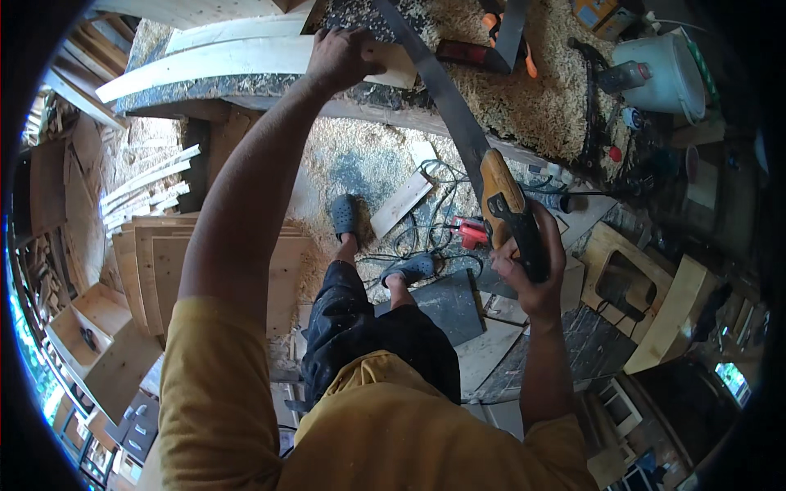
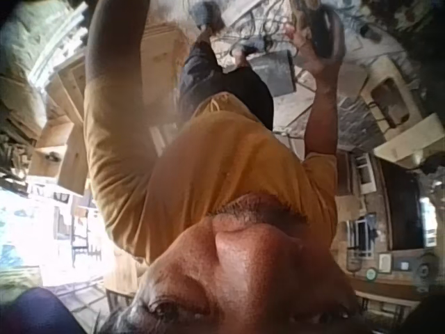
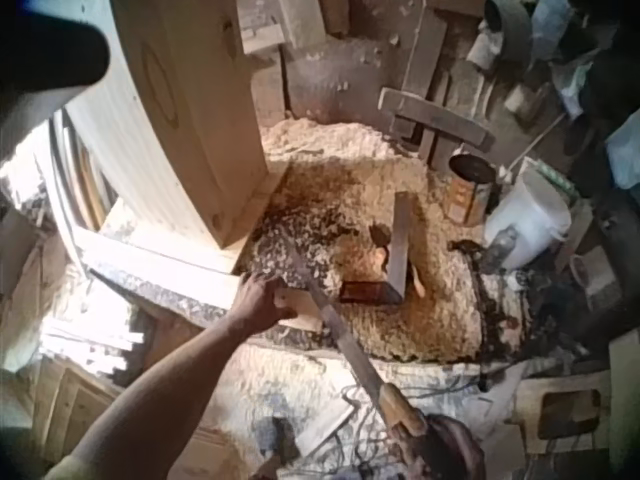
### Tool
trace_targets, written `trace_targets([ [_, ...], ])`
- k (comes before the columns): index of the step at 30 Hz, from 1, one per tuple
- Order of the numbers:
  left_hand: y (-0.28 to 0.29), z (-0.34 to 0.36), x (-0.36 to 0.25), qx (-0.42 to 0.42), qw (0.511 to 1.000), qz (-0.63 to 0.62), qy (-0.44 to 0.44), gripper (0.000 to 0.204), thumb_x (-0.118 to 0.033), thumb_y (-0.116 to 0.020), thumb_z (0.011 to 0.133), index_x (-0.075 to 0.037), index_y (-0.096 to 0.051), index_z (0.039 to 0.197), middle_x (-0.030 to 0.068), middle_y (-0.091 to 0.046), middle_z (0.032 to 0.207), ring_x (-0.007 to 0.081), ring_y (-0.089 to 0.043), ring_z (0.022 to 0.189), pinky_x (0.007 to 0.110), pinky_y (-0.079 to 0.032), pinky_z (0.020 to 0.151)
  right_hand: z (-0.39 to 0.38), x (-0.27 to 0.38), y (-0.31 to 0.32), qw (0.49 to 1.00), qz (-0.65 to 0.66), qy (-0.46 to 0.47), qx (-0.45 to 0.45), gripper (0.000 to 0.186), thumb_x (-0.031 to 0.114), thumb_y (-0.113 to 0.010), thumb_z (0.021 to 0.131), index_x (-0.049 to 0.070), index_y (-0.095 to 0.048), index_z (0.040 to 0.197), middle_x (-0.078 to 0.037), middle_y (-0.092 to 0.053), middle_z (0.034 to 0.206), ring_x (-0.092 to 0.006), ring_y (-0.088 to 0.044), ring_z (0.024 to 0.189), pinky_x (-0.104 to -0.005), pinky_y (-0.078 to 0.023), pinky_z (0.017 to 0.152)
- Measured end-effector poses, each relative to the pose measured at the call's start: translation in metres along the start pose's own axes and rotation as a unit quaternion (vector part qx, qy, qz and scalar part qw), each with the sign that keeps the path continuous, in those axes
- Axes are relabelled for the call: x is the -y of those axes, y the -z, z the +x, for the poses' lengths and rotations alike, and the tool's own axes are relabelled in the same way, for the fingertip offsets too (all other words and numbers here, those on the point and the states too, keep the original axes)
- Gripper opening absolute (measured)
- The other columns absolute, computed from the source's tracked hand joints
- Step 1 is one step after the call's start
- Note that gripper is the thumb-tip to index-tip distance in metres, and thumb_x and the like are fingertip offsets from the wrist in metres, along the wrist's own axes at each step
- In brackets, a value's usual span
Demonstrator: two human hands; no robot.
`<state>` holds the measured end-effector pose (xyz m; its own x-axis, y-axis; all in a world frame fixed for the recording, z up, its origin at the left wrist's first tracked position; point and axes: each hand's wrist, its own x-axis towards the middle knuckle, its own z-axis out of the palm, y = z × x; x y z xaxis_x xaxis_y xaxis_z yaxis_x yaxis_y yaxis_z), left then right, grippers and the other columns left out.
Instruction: Planing, measuring, and sawing a wooden board in a workshop.
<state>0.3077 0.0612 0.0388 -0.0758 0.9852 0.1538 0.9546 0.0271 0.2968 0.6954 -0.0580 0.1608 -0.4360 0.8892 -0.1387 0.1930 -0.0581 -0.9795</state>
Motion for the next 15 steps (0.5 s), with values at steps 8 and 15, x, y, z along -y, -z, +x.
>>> trace_targets([
  [8,-0.042,0.000,0.002,-0.224,0.973,-0.025,-0.054,0.021,-0.034,-0.060,0.082,-0.015,-0.064,0.092,0.0042,-0.062,0.089,0.0289,-0.053,0.094,0.045,-0.032,0.089,0.002,-0.019,-0.001,0.997,0.045,-0.063,-0.027,0.065,-0.001,-0.060,0.071,-0.007,-0.044,0.133,-0.002,-0.057,0.077,-0.0079,-0.054,0.066,-0.0226,-0.046,0.063],
  [15,-0.046,-0.004,0.009,-0.289,0.954,-0.017,-0.072,0.020,-0.032,-0.060,0.081,-0.014,-0.063,0.089,0.0050,-0.060,0.088,0.0291,-0.052,0.091,0.041,-0.032,0.089,-0.009,-0.026,-0.002,0.998,0.036,0.008,-0.041,0.066,0.005,-0.057,0.068,-0.012,-0.043,0.130,-0.002,-0.055,0.066,-0.0087,-0.053,0.059,-0.0252,-0.050,0.061],
])
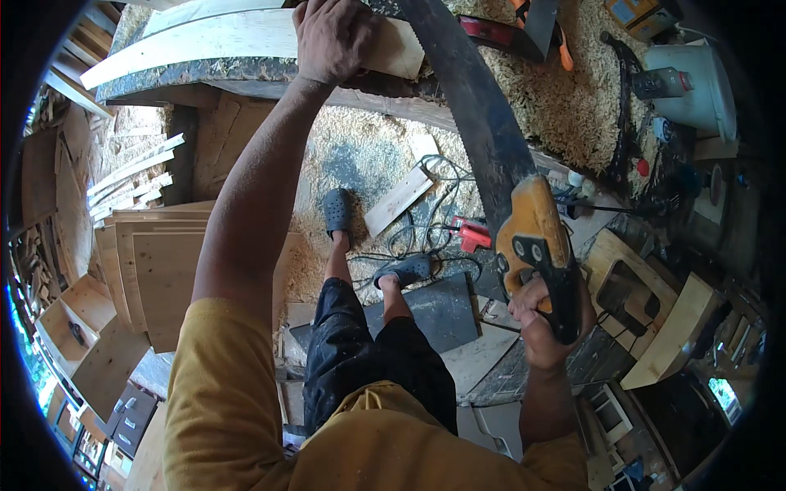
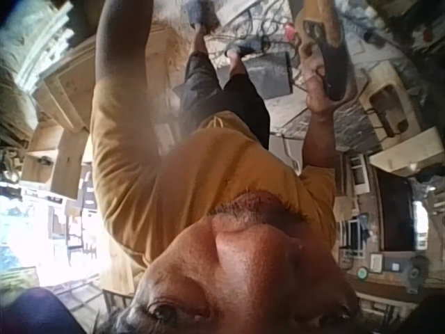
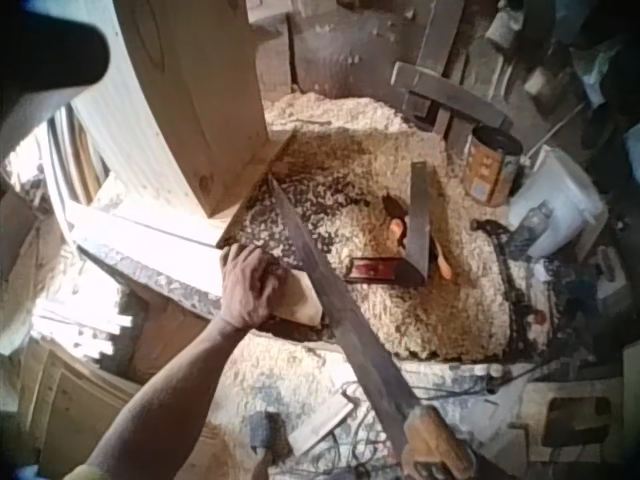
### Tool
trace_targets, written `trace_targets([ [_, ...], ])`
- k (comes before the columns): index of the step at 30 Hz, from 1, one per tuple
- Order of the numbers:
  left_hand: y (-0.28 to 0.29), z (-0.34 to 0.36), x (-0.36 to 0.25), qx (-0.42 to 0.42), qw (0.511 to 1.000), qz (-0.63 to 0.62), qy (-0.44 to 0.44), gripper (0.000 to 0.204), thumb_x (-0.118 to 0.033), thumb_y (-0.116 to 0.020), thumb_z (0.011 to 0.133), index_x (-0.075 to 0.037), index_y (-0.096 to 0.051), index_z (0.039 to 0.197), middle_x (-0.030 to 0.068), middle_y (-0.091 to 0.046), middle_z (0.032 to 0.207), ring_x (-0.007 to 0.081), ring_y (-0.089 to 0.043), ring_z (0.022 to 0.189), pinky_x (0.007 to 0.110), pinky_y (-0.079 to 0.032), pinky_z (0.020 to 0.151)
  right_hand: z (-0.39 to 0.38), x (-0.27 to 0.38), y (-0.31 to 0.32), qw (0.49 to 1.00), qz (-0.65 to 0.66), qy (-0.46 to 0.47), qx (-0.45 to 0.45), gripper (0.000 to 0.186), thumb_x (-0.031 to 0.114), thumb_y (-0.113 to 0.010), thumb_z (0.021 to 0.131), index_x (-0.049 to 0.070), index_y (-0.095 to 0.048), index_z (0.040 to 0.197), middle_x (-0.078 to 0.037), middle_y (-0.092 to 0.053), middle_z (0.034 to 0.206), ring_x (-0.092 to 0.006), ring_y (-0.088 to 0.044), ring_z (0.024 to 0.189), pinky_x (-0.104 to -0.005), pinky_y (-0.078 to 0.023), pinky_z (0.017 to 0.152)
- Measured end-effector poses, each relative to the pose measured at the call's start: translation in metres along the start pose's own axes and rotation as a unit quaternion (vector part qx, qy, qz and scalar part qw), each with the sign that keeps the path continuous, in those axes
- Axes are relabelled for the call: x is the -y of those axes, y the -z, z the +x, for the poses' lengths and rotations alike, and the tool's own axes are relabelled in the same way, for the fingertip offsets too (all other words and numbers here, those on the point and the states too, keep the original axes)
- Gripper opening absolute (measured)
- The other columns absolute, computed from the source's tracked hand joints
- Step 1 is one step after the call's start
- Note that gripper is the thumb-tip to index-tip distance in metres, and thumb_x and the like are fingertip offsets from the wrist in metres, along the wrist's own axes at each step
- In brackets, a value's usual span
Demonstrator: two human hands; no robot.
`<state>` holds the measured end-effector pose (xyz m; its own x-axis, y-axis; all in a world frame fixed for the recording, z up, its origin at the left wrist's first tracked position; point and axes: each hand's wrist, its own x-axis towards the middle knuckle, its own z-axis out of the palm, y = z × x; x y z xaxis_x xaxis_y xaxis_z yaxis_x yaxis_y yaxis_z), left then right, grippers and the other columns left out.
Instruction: Planing, measuring, and sawing a wooden board in a workshop.
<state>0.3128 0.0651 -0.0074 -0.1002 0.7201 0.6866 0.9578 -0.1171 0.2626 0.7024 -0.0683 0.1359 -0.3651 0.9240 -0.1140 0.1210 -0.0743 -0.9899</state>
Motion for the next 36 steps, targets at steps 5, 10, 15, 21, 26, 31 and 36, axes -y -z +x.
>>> trace_targets([
  [5,0.015,0.009,-0.012,0.075,0.992,-0.025,0.102,0.028,-0.032,-0.064,0.076,-0.008,-0.062,0.090,0.0111,-0.058,0.093,0.0321,-0.050,0.097,0.043,-0.032,0.094,-0.004,-0.003,-0.006,0.999,-0.029,0.013,0.001,0.066,0.007,-0.058,0.068,-0.015,-0.044,0.129,-0.002,-0.055,0.062,-0.0087,-0.054,0.057,-0.0250,-0.050,0.060],
  [10,0.022,0.015,-0.031,-0.029,0.988,-0.099,0.114,0.016,-0.018,-0.062,0.069,-0.004,-0.054,0.070,0.0133,-0.053,0.076,0.0352,-0.047,0.084,0.044,-0.033,0.086,-0.002,-0.011,-0.005,0.999,-0.022,0.031,0.012,0.067,0.008,-0.058,0.067,-0.015,-0.045,0.128,-0.002,-0.055,0.063,-0.0091,-0.054,0.057,-0.0251,-0.049,0.058],
  [15,0.020,0.014,-0.030,-0.001,0.988,-0.073,0.133,0.018,-0.020,-0.064,0.070,-0.005,-0.056,0.073,0.0133,-0.055,0.078,0.0346,-0.049,0.087,0.044,-0.033,0.089,-0.002,-0.013,-0.002,0.999,-0.032,0.028,0.017,0.067,0.009,-0.057,0.066,-0.016,-0.045,0.127,-0.002,-0.054,0.063,-0.0095,-0.053,0.056,-0.0259,-0.049,0.057],
  [21,0.018,0.014,-0.029,0.010,0.990,-0.065,0.126,0.020,-0.023,-0.066,0.069,-0.006,-0.054,0.070,0.0119,-0.054,0.072,0.0330,-0.049,0.081,0.042,-0.034,0.084,0.001,-0.012,0.002,0.999,-0.028,0.044,0.012,0.067,0.008,-0.057,0.066,-0.015,-0.045,0.127,-0.001,-0.053,0.063,-0.0089,-0.052,0.055,-0.0249,-0.048,0.055],
  [26,0.016,0.014,-0.028,-0.003,0.989,-0.076,0.125,0.021,-0.024,-0.066,0.069,-0.007,-0.054,0.068,0.0108,-0.053,0.070,0.0324,-0.049,0.079,0.042,-0.034,0.082,0.002,-0.018,0.005,0.998,-0.041,0.048,0.021,0.067,0.007,-0.056,0.066,-0.013,-0.046,0.129,-0.001,-0.053,0.062,-0.0080,-0.052,0.055,-0.0233,-0.047,0.056],
  [31,0.010,0.012,-0.023,-0.003,0.988,-0.081,0.131,0.022,-0.025,-0.066,0.070,-0.007,-0.054,0.068,0.0110,-0.053,0.069,0.0326,-0.049,0.078,0.042,-0.035,0.081,-0.001,-0.023,0.008,0.998,-0.044,0.043,0.023,0.067,0.007,-0.057,0.065,-0.011,-0.047,0.129,-0.002,-0.056,0.063,-0.0079,-0.054,0.055,-0.0227,-0.047,0.056],
  [36,0.003,0.008,-0.008,0.005,0.999,-0.021,0.043,0.024,-0.036,-0.063,0.077,-0.012,-0.065,0.078,0.0023,-0.060,0.075,0.0240,-0.054,0.083,0.037,-0.032,0.089,0.001,-0.028,0.012,0.995,-0.079,0.056,0.030,0.067,0.010,-0.058,0.065,-0.009,-0.049,0.129,-0.002,-0.058,0.064,-0.0080,-0.056,0.057,-0.0223,-0.048,0.058],
])
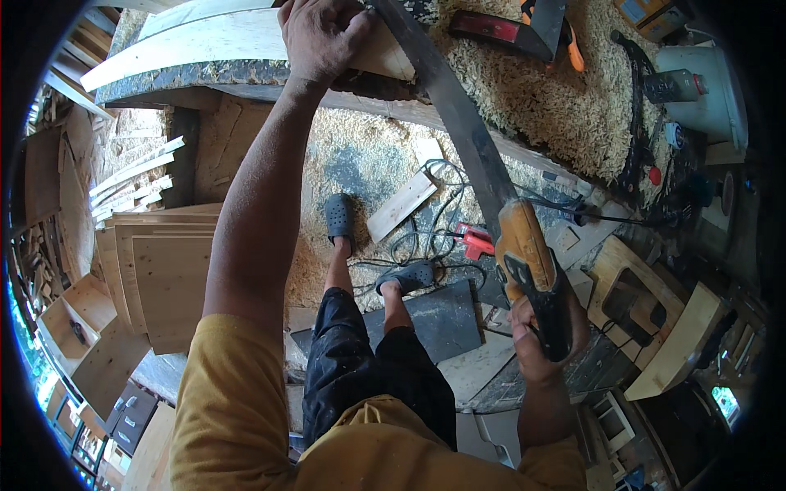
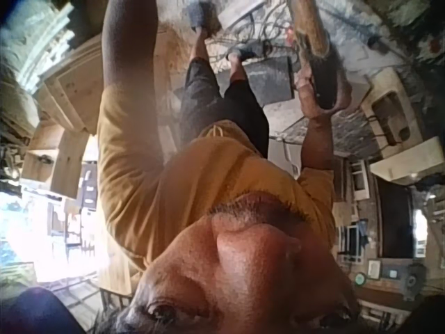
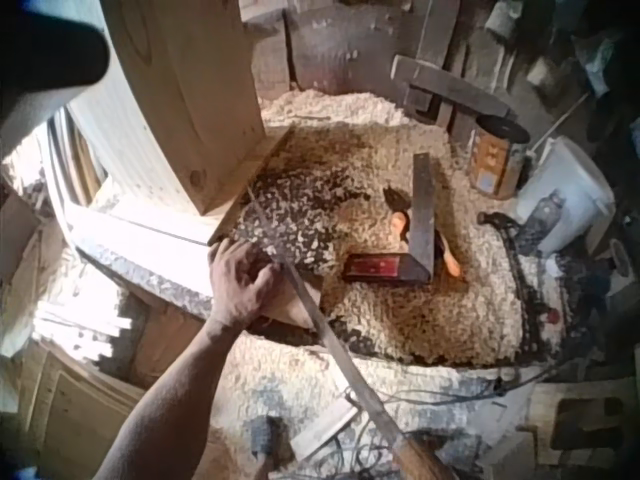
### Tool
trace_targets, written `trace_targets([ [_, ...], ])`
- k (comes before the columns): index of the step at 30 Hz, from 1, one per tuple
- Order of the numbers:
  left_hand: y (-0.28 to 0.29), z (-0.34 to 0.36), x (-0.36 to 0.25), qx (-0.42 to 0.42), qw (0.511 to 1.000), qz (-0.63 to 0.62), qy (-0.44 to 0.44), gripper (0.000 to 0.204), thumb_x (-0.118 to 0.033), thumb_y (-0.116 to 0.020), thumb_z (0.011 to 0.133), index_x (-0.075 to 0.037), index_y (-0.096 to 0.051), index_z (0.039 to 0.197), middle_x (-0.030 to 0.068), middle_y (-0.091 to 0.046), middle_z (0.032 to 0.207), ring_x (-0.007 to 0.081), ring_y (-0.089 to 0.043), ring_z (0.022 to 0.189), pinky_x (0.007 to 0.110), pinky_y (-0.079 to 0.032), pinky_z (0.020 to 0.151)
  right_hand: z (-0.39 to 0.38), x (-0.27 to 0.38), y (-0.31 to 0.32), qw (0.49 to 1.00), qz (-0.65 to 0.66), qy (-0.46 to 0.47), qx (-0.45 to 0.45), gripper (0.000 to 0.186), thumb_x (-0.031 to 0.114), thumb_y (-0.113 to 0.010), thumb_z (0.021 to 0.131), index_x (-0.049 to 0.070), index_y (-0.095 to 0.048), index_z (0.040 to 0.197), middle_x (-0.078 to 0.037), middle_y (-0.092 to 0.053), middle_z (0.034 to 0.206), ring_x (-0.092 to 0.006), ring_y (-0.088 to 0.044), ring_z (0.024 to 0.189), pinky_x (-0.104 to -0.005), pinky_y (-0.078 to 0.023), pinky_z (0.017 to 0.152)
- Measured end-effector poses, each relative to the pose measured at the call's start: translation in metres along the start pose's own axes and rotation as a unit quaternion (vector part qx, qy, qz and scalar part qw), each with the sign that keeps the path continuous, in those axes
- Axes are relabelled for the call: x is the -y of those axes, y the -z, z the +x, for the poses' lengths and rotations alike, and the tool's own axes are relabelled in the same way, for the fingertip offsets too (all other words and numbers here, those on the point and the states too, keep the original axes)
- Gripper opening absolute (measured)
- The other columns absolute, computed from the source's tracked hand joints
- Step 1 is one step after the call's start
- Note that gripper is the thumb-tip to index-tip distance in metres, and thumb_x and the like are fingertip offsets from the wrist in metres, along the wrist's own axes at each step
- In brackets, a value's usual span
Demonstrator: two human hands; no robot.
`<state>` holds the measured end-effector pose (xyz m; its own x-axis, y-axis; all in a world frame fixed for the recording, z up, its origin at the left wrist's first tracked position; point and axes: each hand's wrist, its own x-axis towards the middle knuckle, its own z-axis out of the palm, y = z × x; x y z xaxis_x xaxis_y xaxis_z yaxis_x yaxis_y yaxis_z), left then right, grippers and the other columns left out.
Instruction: Planing, measuring, and sawing a wooden board in a workshop.
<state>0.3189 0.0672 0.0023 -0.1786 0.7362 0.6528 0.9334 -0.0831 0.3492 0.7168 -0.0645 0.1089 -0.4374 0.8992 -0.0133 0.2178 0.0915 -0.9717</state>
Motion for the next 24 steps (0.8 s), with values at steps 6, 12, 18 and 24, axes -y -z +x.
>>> trace_targets([
  [6,-0.008,-0.005,0.012,0.001,1.000,-0.006,0.012,0.026,-0.038,-0.064,0.075,-0.011,-0.065,0.076,0.0011,-0.059,0.072,0.0222,-0.055,0.082,0.036,-0.032,0.089,-0.005,-0.004,0.007,1.000,-0.006,-0.004,0.006,0.068,0.010,-0.060,0.064,-0.009,-0.050,0.128,-0.003,-0.059,0.065,-0.0088,-0.058,0.058,-0.0233,-0.049,0.060],
  [12,0.001,-0.001,0.003,0.040,0.999,0.018,0.020,0.032,-0.039,-0.069,0.073,-0.011,-0.064,0.085,0.0041,-0.060,0.085,0.0249,-0.054,0.090,0.039,-0.032,0.093,-0.004,-0.013,0.003,0.999,-0.036,-0.001,0.011,0.069,0.010,-0.063,0.066,-0.010,-0.047,0.130,-0.004,-0.060,0.066,-0.0100,-0.059,0.059,-0.0239,-0.050,0.061],
  [18,0.009,0.001,-0.014,-0.017,0.995,-0.083,0.052,0.021,-0.026,-0.060,0.070,-0.006,-0.057,0.071,0.0130,-0.054,0.074,0.0330,-0.049,0.081,0.043,-0.035,0.082,-0.008,0.002,0.004,0.996,0.076,0.033,-0.033,0.037,0.011,-0.063,0.072,-0.008,-0.056,0.103,-0.011,-0.061,0.078,-0.0140,-0.058,0.063,-0.0276,-0.050,0.059],
  [24,0.013,0.005,-0.020,-0.019,0.997,-0.045,0.058,0.016,-0.022,-0.060,0.069,-0.006,-0.057,0.071,0.0122,-0.055,0.074,0.0327,-0.049,0.080,0.042,-0.036,0.082,-0.017,0.001,0.001,0.999,0.027,0.039,-0.012,0.031,0.011,-0.061,0.072,-0.008,-0.056,0.095,-0.013,-0.060,0.083,-0.0139,-0.058,0.064,-0.0277,-0.050,0.058],
])
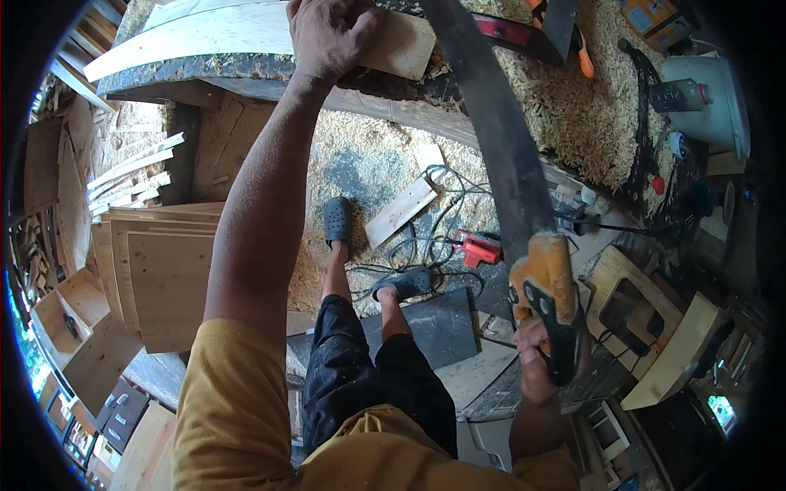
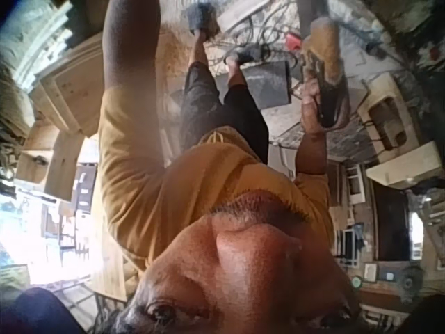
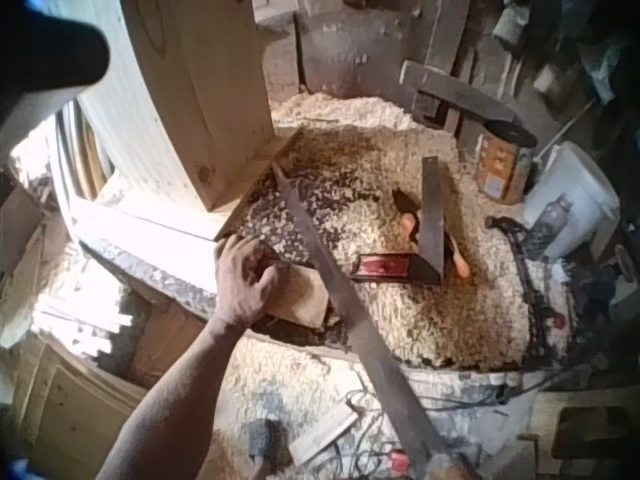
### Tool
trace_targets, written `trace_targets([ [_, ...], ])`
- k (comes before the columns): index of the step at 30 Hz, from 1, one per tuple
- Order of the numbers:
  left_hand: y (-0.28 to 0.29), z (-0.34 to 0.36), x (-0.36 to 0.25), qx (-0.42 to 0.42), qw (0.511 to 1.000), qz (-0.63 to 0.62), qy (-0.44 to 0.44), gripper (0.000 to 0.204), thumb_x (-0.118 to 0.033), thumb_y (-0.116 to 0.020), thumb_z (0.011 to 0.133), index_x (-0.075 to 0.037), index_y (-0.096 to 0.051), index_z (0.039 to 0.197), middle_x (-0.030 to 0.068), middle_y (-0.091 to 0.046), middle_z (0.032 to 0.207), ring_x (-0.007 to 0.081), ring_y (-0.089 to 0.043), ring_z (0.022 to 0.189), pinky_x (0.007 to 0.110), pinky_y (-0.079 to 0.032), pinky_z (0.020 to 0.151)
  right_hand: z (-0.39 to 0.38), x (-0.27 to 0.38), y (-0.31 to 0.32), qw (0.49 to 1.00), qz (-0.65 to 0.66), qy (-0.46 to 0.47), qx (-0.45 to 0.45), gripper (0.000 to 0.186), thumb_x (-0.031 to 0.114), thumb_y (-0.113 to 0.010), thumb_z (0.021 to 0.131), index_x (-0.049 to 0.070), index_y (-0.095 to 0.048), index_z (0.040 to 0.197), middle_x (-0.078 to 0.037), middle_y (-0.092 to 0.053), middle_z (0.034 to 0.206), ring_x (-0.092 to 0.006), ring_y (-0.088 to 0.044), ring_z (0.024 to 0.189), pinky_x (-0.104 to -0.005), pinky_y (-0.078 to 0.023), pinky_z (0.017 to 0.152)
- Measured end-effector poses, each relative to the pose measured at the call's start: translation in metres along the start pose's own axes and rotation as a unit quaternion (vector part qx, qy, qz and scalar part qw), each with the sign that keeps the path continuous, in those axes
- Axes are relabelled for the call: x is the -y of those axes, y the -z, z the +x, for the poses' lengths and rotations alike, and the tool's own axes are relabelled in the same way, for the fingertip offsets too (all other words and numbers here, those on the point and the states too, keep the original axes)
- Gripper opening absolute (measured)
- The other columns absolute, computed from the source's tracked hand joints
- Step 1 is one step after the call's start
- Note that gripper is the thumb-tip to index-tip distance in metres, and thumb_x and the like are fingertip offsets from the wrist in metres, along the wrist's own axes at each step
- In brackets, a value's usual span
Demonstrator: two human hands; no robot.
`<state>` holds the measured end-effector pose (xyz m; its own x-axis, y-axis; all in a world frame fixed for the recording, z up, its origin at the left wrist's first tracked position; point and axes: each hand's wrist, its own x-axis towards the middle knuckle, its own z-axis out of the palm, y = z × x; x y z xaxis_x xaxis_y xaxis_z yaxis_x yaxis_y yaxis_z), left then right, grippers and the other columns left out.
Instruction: Planing, measuring, and sawing a wooden board in a workshop.
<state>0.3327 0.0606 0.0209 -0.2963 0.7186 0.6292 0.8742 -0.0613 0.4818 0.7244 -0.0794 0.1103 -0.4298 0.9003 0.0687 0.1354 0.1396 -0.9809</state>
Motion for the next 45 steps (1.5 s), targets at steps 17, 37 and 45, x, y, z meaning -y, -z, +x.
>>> trace_targets([
  [17,-0.002,0.002,-0.005,0.013,1.000,-0.004,0.021,0.021,-0.027,-0.060,0.068,-0.006,-0.056,0.070,0.0122,-0.055,0.071,0.0336,-0.050,0.081,0.043,-0.037,0.080,-0.019,-0.025,0.010,0.991,-0.130,-0.037,0.008,0.062,0.012,-0.061,0.065,-0.011,-0.053,0.122,-0.012,-0.066,0.075,-0.0159,-0.065,0.062,-0.0281,-0.053,0.060],
  [37,-0.008,0.003,0.006,0.010,1.000,0.007,0.003,0.027,-0.028,-0.061,0.067,-0.003,-0.051,0.067,0.0135,-0.050,0.068,0.0332,-0.047,0.072,0.042,-0.037,0.072,-0.021,-0.030,0.022,0.984,-0.173,-0.036,0.018,0.061,0.016,-0.062,0.062,-0.010,-0.058,0.117,-0.018,-0.066,0.088,-0.0226,-0.065,0.069,-0.0310,-0.052,0.065],
  [45,-0.006,0.002,0.004,0.021,1.000,-0.008,0.007,0.027,-0.030,-0.062,0.067,-0.004,-0.054,0.068,0.0126,-0.052,0.069,0.0327,-0.049,0.074,0.042,-0.037,0.075,-0.030,-0.031,0.027,0.977,-0.197,-0.084,0.009,0.060,0.017,-0.063,0.064,-0.009,-0.057,0.118,-0.017,-0.067,0.086,-0.0211,-0.066,0.069,-0.0304,-0.052,0.066],
])
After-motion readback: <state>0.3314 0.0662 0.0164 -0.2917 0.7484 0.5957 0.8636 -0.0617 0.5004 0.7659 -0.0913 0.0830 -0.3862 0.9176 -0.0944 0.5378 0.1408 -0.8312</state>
